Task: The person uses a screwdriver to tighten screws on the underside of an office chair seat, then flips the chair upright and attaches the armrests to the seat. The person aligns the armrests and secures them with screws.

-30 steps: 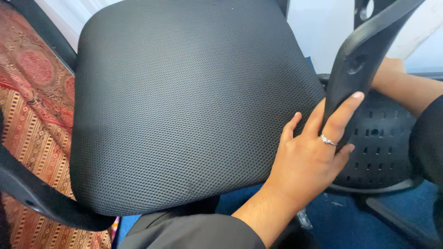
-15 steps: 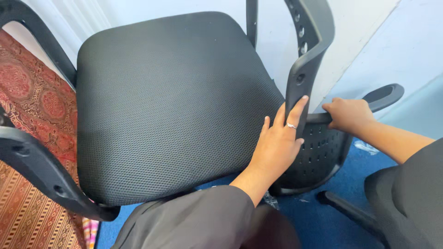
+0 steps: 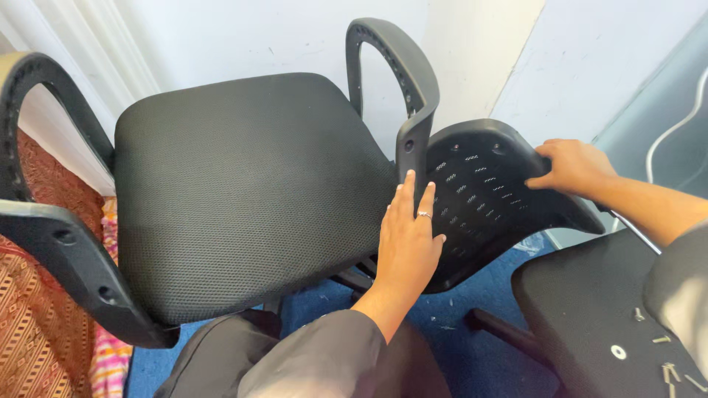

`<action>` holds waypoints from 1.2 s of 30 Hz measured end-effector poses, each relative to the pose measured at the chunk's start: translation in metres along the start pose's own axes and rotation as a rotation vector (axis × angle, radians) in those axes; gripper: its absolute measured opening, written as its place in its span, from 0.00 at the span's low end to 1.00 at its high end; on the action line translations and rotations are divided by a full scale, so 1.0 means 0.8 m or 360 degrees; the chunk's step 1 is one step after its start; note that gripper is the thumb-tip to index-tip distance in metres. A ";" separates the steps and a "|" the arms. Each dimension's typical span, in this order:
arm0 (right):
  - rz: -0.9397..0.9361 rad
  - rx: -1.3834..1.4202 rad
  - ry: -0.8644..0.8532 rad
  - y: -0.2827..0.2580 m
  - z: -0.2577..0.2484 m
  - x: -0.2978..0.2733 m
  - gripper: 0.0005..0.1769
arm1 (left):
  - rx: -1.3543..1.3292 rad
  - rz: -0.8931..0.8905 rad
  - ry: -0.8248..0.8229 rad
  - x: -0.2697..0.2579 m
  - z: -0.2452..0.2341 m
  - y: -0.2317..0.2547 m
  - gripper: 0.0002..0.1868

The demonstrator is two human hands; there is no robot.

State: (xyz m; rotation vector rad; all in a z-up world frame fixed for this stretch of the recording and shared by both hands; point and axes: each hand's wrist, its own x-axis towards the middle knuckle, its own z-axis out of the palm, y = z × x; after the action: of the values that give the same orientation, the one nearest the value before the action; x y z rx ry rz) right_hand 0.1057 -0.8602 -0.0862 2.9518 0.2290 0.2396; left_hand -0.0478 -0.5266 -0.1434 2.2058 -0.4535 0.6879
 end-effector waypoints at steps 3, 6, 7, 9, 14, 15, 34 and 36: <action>-0.0028 -0.0006 0.0056 0.001 -0.025 0.002 0.32 | -0.0134 -0.0020 -0.0056 0.001 0.003 0.011 0.46; -0.0085 -0.0065 0.0078 -0.003 -0.058 -0.005 0.33 | -0.0316 -0.0184 -0.0188 0.005 0.001 0.024 0.46; -0.0084 -0.0081 0.0078 -0.004 -0.071 -0.008 0.34 | -0.0349 -0.0217 -0.0201 0.008 -0.001 0.028 0.47; -0.0114 -0.0132 0.0105 0.001 -0.102 -0.023 0.34 | -0.0418 -0.0277 -0.0237 0.014 -0.006 0.032 0.47; -0.0095 -0.0396 0.0087 0.013 -0.183 -0.070 0.31 | -0.0438 -0.0273 -0.0261 0.030 -0.011 0.046 0.52; -0.0100 -0.0422 0.0100 0.013 -0.199 -0.080 0.30 | -0.0432 -0.0294 -0.0285 0.032 -0.010 0.049 0.53; -0.0631 -0.0240 0.0974 -0.033 -0.385 -0.163 0.26 | -0.0753 -0.0879 0.0570 -0.002 -0.075 0.125 0.20; -0.0696 -0.0296 0.1117 -0.033 -0.410 -0.167 0.28 | -0.0568 -0.0842 0.0677 0.021 -0.116 0.130 0.21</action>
State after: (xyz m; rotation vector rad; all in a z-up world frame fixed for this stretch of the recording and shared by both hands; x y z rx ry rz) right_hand -0.0850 -0.8054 0.2087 2.4338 0.8638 1.1416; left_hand -0.1186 -0.5247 -0.0226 1.6733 0.2094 0.6915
